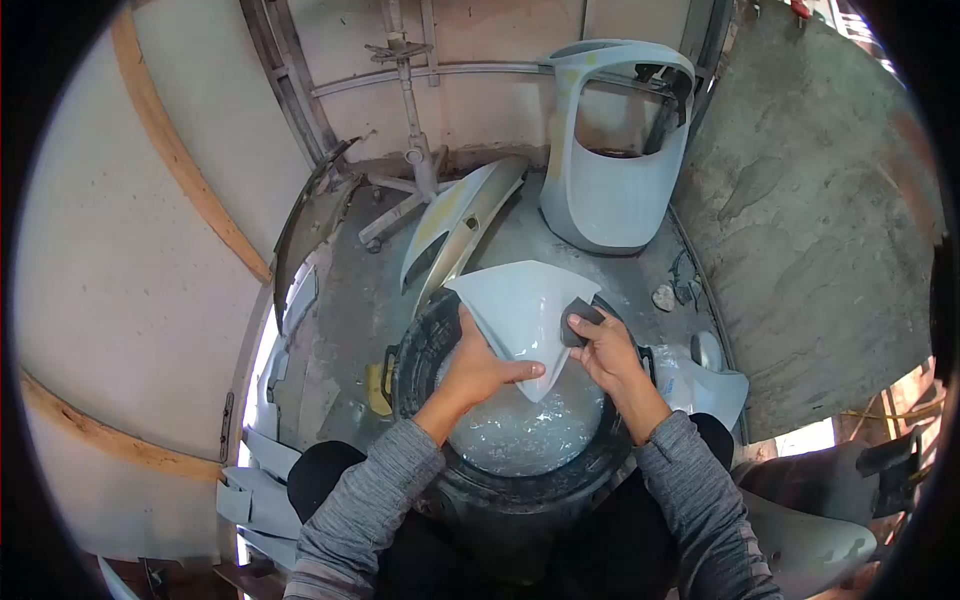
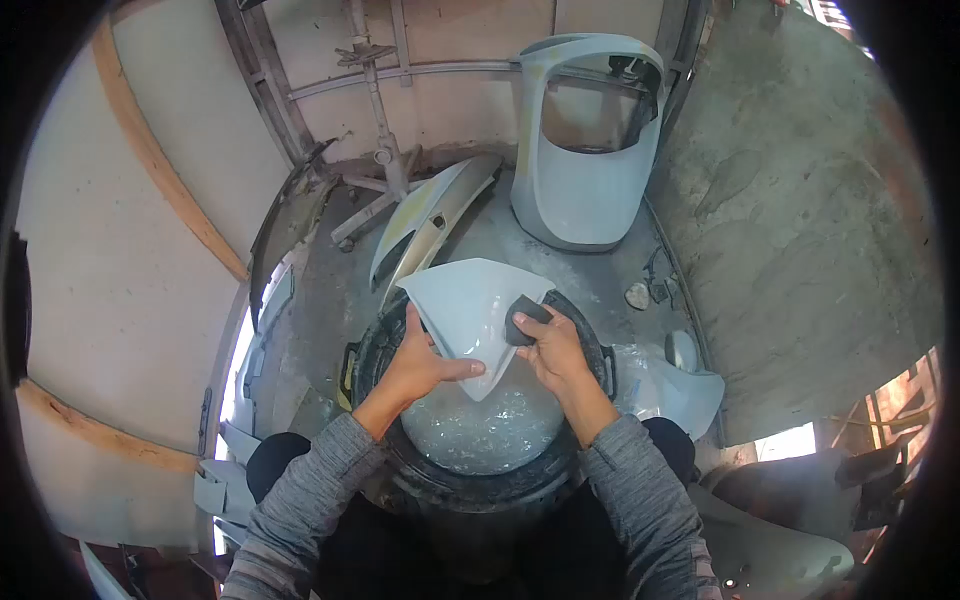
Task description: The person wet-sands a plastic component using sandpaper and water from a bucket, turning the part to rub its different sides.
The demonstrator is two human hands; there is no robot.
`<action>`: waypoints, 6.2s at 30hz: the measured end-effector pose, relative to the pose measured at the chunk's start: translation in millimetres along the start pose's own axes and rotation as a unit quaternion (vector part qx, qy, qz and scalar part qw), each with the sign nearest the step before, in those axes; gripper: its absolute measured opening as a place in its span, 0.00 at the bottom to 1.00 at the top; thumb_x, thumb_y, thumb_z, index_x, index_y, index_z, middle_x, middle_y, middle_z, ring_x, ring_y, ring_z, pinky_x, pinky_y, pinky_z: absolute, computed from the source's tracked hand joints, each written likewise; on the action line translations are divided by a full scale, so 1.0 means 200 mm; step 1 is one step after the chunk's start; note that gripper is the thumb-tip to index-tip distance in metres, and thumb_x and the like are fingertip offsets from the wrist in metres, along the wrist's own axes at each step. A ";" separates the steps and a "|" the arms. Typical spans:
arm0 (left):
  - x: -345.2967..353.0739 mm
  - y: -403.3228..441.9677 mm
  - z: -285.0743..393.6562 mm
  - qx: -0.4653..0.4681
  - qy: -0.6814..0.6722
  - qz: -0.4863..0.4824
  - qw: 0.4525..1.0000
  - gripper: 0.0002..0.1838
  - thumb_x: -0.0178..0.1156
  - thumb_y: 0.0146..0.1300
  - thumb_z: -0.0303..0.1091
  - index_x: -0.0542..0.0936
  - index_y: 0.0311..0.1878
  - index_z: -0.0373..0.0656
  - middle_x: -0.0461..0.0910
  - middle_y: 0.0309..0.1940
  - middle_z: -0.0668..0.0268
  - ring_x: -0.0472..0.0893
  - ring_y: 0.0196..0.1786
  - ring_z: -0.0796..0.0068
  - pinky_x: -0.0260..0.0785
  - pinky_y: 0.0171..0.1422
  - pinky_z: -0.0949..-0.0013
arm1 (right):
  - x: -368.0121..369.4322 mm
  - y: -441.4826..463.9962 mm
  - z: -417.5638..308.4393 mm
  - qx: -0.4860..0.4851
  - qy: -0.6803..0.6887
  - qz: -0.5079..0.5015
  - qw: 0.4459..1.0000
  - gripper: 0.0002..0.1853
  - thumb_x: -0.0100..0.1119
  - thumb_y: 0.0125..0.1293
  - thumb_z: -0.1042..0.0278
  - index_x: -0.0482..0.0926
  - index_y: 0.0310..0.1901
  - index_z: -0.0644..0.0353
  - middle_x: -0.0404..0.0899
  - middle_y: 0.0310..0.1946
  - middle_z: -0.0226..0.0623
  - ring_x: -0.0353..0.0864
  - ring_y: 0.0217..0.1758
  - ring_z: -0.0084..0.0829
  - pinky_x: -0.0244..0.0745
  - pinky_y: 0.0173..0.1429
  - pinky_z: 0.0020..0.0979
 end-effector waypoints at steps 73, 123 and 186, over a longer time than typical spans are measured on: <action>-0.05 -0.01 0.11 -0.033 -0.008 0.062 0.997 0.45 0.66 0.67 0.33 0.51 0.80 0.37 0.86 0.52 0.51 0.87 0.52 0.65 0.78 0.52 0.67 | 0.02 -0.02 0.01 -0.025 -0.029 -0.020 0.999 0.13 0.62 0.71 0.74 0.75 0.55 0.58 0.83 0.49 0.39 0.86 0.50 0.37 0.84 0.52 0.45; 0.04 -0.03 -0.99 -0.221 -0.041 0.227 0.947 0.47 0.75 0.59 0.40 0.58 0.72 0.27 0.77 0.61 0.44 0.82 0.60 0.56 0.75 0.63 0.58 | -0.43 0.14 0.65 0.105 -0.635 -0.027 0.765 0.18 0.59 0.63 0.74 0.83 0.55 0.65 0.85 0.44 0.49 0.88 0.40 0.38 0.84 0.31 0.41; 0.03 0.03 -0.07 -0.067 -0.377 0.108 0.918 0.37 0.66 0.69 0.29 0.59 0.75 0.34 0.74 0.65 0.51 0.75 0.67 0.62 0.68 0.72 0.61 | 0.12 -0.10 -0.01 -0.073 -0.044 -0.044 0.995 0.11 0.57 0.68 0.73 0.79 0.50 0.65 0.85 0.44 0.41 0.87 0.46 0.33 0.84 0.52 0.40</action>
Point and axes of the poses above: each hand's wrist, its own y-axis towards the middle knuckle, its own x-axis out of the palm, z = x × y, the point moved 1 cm from there along y, towards the middle knuckle
